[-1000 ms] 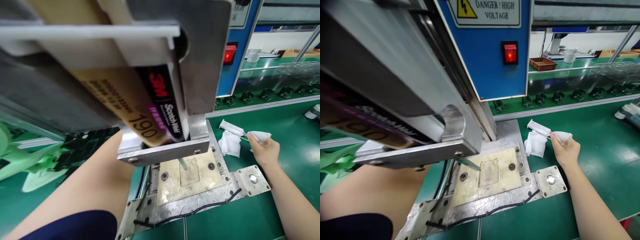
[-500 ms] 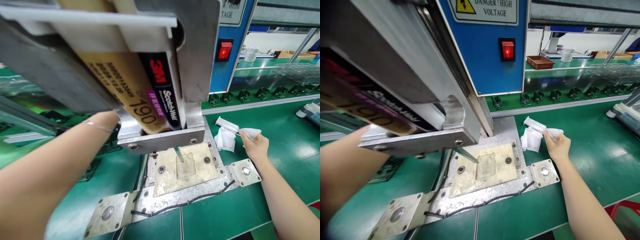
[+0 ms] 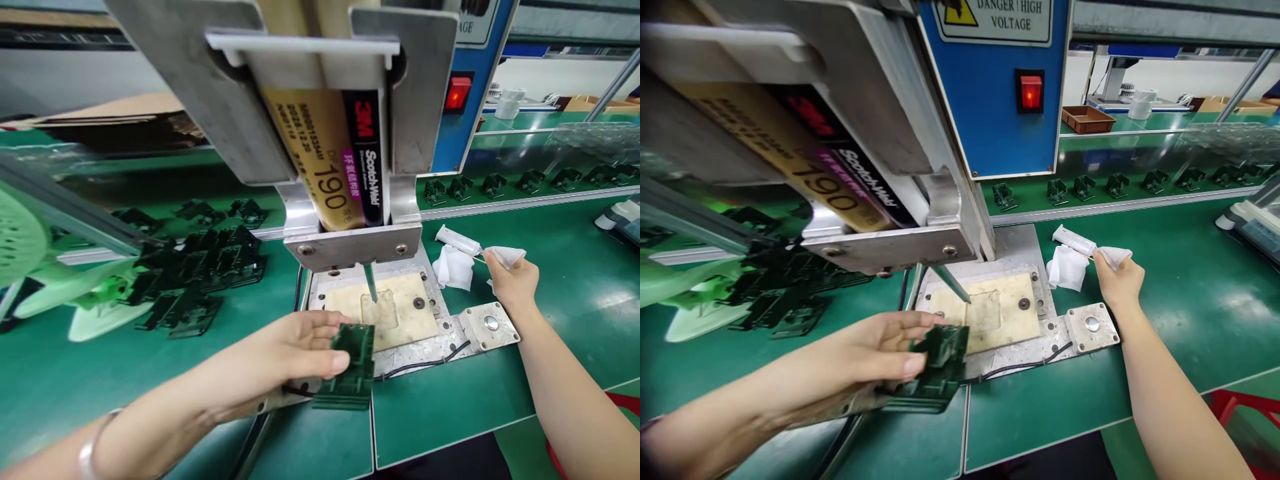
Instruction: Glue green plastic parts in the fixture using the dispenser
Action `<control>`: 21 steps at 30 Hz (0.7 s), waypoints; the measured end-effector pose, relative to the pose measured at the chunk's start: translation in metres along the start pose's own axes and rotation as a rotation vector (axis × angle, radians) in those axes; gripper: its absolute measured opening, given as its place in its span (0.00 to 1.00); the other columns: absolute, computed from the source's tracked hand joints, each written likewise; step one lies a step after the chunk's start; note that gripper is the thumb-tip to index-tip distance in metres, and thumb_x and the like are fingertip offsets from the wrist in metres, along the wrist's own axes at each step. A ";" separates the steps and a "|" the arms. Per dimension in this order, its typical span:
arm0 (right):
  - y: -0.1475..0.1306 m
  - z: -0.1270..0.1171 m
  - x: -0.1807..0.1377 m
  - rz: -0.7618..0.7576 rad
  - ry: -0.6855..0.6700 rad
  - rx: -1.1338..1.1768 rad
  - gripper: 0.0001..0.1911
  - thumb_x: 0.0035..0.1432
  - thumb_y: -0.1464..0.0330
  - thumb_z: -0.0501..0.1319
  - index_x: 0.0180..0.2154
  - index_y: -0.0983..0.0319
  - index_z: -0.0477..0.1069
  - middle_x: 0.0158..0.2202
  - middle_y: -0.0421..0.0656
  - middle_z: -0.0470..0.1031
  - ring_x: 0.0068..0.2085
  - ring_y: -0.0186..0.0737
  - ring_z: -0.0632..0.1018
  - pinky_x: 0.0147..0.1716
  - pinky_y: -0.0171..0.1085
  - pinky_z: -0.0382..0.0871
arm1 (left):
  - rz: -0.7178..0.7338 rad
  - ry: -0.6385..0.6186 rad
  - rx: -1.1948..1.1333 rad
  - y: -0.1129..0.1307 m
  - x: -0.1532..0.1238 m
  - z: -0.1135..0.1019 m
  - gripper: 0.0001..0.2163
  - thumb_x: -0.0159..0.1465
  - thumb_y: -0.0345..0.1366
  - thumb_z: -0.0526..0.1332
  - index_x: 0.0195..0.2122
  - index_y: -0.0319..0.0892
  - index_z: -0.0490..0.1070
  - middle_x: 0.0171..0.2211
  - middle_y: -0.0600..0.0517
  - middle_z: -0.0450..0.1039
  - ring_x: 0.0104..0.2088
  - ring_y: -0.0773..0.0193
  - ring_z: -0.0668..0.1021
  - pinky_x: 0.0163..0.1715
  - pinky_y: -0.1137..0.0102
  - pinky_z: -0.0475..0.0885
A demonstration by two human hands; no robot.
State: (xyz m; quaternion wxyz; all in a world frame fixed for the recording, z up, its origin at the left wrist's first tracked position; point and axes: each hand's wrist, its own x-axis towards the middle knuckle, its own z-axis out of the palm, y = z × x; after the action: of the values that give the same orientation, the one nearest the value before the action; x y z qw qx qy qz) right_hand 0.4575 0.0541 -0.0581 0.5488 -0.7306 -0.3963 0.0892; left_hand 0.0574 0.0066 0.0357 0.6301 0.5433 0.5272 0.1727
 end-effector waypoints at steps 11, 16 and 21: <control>-0.010 -0.002 -0.002 0.053 -0.063 0.113 0.25 0.42 0.51 0.68 0.33 0.66 0.81 0.31 0.51 0.83 0.39 0.59 0.83 0.40 0.49 0.75 | 0.292 0.022 0.082 0.020 0.048 0.028 0.24 0.54 0.45 0.73 0.47 0.45 0.65 0.39 0.49 0.73 0.41 0.57 0.78 0.48 0.56 0.77; -0.022 -0.018 0.000 0.090 -0.566 0.196 0.23 0.41 0.51 0.72 0.30 0.65 0.81 0.30 0.46 0.81 0.35 0.50 0.80 0.33 0.42 0.74 | 0.360 0.096 0.434 0.007 0.049 0.027 0.28 0.59 0.53 0.67 0.54 0.45 0.61 0.40 0.47 0.72 0.40 0.54 0.77 0.45 0.56 0.76; -0.030 -0.037 0.002 0.105 -1.130 0.158 0.23 0.34 0.55 0.76 0.30 0.64 0.79 0.27 0.40 0.76 0.30 0.42 0.76 0.33 0.38 0.72 | 0.327 0.325 0.723 -0.004 0.017 -0.004 0.42 0.56 0.61 0.65 0.68 0.52 0.53 0.65 0.41 0.57 0.58 0.38 0.71 0.60 0.44 0.68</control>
State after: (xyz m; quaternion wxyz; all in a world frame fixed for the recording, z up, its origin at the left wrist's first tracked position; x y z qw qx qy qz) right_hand 0.4655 0.0308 -0.0166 0.2993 -0.5449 -0.5833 0.5226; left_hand 0.0589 0.0206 0.0244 0.2722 0.7714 0.5531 0.1576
